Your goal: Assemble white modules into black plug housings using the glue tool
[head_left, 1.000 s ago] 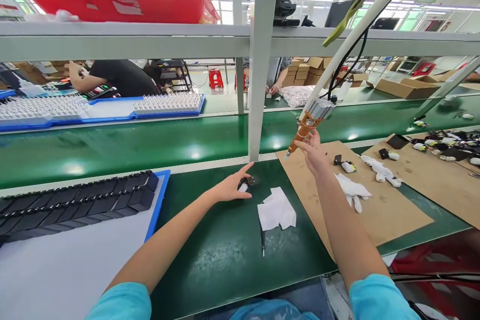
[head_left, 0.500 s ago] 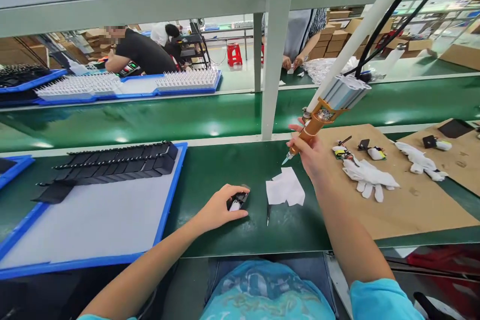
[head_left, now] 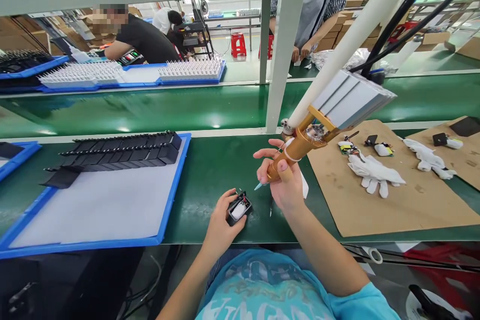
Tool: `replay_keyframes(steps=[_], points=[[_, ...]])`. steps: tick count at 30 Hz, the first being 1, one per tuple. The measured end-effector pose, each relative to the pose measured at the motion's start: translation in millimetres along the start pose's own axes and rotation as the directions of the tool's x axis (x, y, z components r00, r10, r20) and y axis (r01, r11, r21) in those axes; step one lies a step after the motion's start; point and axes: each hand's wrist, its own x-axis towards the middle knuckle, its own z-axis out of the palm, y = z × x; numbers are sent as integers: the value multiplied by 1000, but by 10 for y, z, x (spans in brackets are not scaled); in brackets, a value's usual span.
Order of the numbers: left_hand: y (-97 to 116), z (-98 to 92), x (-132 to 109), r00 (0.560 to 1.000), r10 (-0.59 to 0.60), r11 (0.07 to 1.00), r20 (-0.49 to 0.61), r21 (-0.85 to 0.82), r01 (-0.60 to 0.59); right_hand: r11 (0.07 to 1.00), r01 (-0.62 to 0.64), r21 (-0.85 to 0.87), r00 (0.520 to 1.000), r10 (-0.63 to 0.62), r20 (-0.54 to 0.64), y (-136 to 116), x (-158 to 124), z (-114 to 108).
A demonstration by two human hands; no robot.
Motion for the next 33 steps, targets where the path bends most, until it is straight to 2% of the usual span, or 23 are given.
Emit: replay_keyframes(steps=[5,10,21,33], points=[[11,26,-11,999,-5,984,-39,176,11,994,4,105,1000,-4,4,11,-102,133],[145,16,22,995,57,962,-80,271,-33,994,28,101,1000,-29,6,27,-144,161],[308,-5,55,988,105,970,-111,229,-77,996,48,74,999,-47,-18,1,-128,122],[284,61,106,996,-31,984,-82,175,45,997,29,75,999,-28,-24,-3,-166,153]])
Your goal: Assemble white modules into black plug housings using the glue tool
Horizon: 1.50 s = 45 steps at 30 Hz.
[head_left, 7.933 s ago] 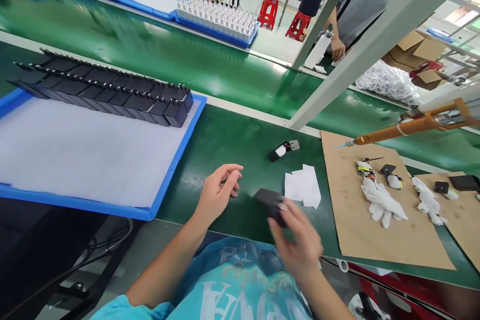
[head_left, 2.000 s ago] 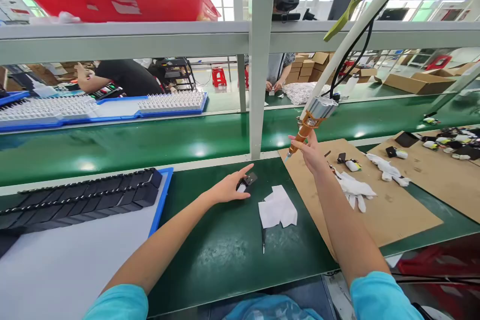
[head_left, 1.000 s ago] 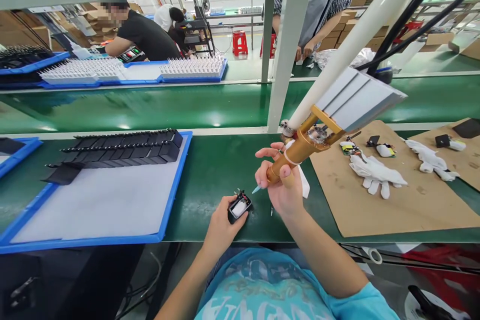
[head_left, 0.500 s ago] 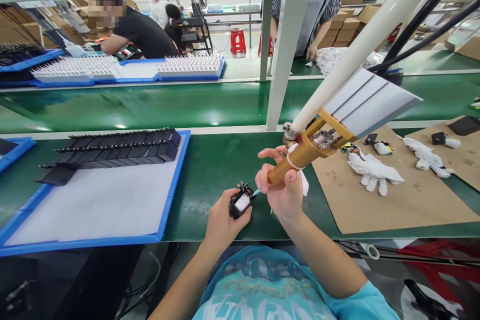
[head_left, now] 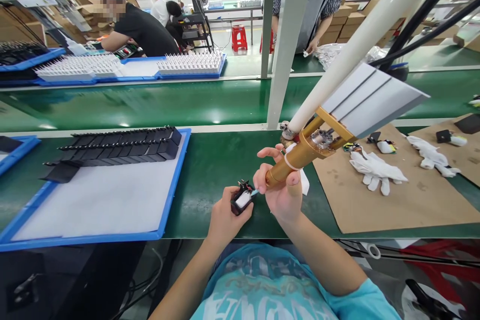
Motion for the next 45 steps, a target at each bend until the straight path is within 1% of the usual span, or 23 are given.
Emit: replay_keyframes(steps=[3,7,9,13,16,19,23,28,32,34,36,38,41,43,45], points=[[19,40,32,1000,11,1000,-1,18,-11,1000,-20,-7,1000,20,-2,15,-7,25],[90,93,67,999,53,998,-11,27,-53,998,-44,33,999,43,23,38,-17,76],[119,113,79,995,97,995,-32,-3,-98,998,-45,52,999,43,32,43,-22,99],[118,137,94,973,199,976,-114,-66,-207,997,-25,74,999,21,49,42,-31,111],[99,140,91,975,188,979,-121,-51,-195,998,-24,61,999,22,48,42,-41,94],[104,129,78,985,145,989,-91,-10,-147,998,-42,37,999,41,29,40,-43,85],[93,91,79,987,155,988,-47,33,-153,997,-27,70,999,25,23,32,-25,93],[-68,-42,156,989,110,991,98,67,-117,999,-3,33,1000,3,-10,21,13,36],[-168,-198,274,975,40,999,219,-13,-38,999,38,-3,999,-38,-24,12,56,-93],[-172,-241,346,953,39,996,300,-84,-15,998,65,-5,997,-65,-31,4,83,-165],[-158,-232,416,932,62,984,358,-176,2,996,86,-14,996,-86,-37,-9,112,-230],[-136,-178,470,928,74,962,365,-271,30,995,95,-37,995,-96,-41,-23,140,-284],[-103,-69,507,933,59,920,355,-382,87,992,107,-63,993,-110,-48,-39,172,-341],[-86,-14,509,943,54,914,329,-396,86,992,112,-56,992,-115,-51,-42,187,-368],[-79,16,507,963,70,942,261,-334,22,993,110,-48,992,-113,-51,-42,196,-392]])
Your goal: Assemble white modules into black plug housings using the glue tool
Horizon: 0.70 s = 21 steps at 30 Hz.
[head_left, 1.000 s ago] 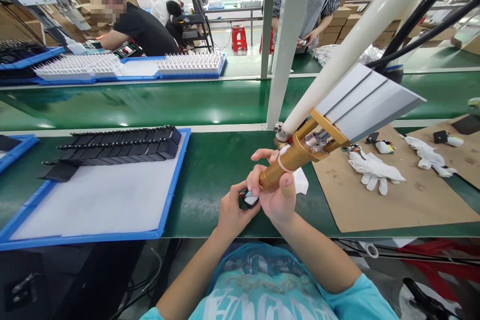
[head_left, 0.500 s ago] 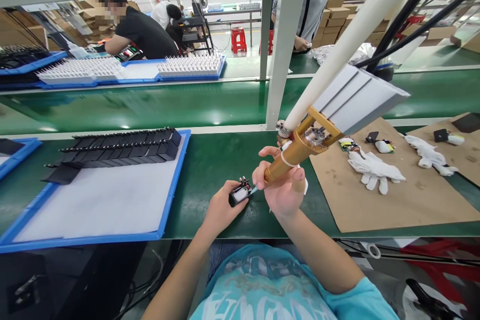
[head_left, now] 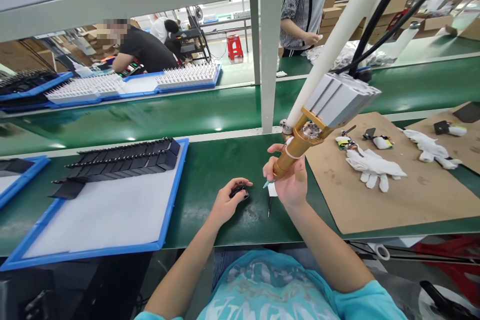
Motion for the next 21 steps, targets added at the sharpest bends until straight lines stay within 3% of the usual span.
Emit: replay_keyframes(steps=[4,11,15,21], points=[[-6,-8,-13,987,142,960,-80,253,-118,1000,-2,9,1000,2,12,4,8,-53],[67,-131,-172,946,317,723,69,628,-288,1000,-7,26,999,6,37,-13,1,-133],[54,-147,-214,924,381,661,43,686,-304,1000,-4,24,1000,3,31,-21,-4,-153],[-32,-90,-213,899,436,707,-43,635,-313,999,6,34,999,-7,35,-16,-12,-169]])
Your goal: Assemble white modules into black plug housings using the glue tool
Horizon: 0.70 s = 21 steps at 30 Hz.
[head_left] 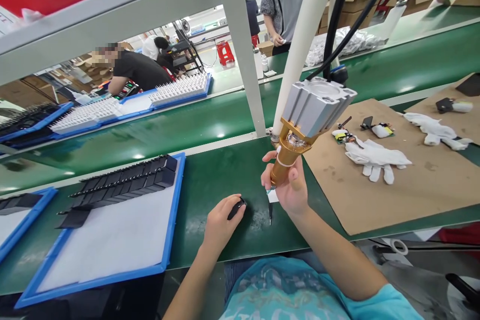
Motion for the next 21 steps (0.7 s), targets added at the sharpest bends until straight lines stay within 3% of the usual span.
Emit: replay_keyframes(steps=[5,11,14,17,19,21], points=[[28,66,-26,996,-85,991,13,-101,86,1000,-12,-15,1000,12,-10,5,-9,-4],[59,101,-8,988,-134,984,77,-109,142,1000,-10,-19,1000,10,-22,-9,-14,5],[141,162,-44,995,-101,995,-24,-13,100,1000,-12,-25,999,11,-37,-21,-17,11],[229,252,-111,990,29,986,-136,164,-6,1000,-14,-17,999,13,-41,-22,-19,10],[243,288,-146,989,69,974,-131,222,-39,1000,-13,-11,999,13,-38,-20,-19,8],[212,287,-160,993,26,970,-116,243,3,1000,-11,-4,999,11,-31,-20,-17,8]])
